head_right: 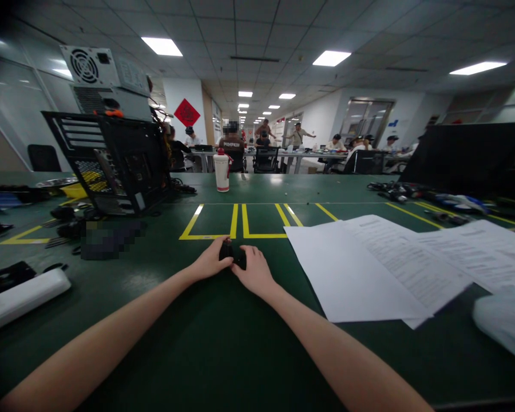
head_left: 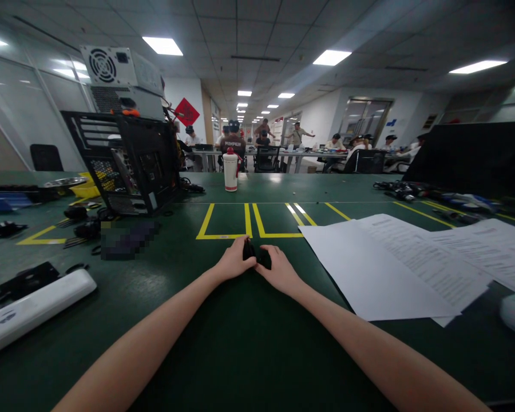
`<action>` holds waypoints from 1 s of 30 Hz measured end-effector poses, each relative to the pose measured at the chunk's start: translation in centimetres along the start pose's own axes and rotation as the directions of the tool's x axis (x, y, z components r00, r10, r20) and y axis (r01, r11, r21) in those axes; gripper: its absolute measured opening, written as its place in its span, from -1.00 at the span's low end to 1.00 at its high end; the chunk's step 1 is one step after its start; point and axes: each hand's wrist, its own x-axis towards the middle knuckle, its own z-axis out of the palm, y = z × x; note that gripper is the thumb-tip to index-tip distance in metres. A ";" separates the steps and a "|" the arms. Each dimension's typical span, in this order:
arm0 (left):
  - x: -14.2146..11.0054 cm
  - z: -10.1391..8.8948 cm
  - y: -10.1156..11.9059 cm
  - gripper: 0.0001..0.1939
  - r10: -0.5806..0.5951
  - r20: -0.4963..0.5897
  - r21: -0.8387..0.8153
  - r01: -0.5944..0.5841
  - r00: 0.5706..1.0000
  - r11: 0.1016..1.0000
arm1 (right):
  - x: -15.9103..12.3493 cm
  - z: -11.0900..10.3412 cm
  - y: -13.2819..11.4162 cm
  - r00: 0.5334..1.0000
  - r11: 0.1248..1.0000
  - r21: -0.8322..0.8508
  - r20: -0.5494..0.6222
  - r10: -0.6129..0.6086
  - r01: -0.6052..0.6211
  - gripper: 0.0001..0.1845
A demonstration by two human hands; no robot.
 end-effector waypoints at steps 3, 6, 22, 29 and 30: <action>0.0 0.0 -0.1 -0.35 0.022 -0.009 -0.016 -0.022 1.000 1.000 | 0.1 0.1 0.1 0.999 0.997 -0.059 0.010 -0.050 0.051 -0.55; 0.2 -0.1 -0.1 -0.39 0.013 0.002 -0.010 -0.013 1.000 1.000 | 0.2 0.0 0.2 0.996 0.992 -0.086 0.002 -0.094 0.094 -0.66; -6.1 -2.4 4.7 -0.41 0.062 0.180 -0.092 -0.046 0.982 0.995 | -4.7 -2.0 -2.8 0.989 0.994 -0.040 0.112 -0.098 0.103 -0.67; -18.0 -4.1 3.8 -0.26 0.031 0.291 -0.055 -0.015 0.956 0.998 | -11.8 1.0 -7.8 0.986 0.859 0.511 0.156 -0.063 -0.026 -0.72; -19.4 -4.3 3.6 -0.32 -0.007 0.254 -0.040 0.018 0.967 0.999 | -12.3 2.5 -8.1 0.990 0.777 0.629 0.120 -0.078 -0.015 -0.69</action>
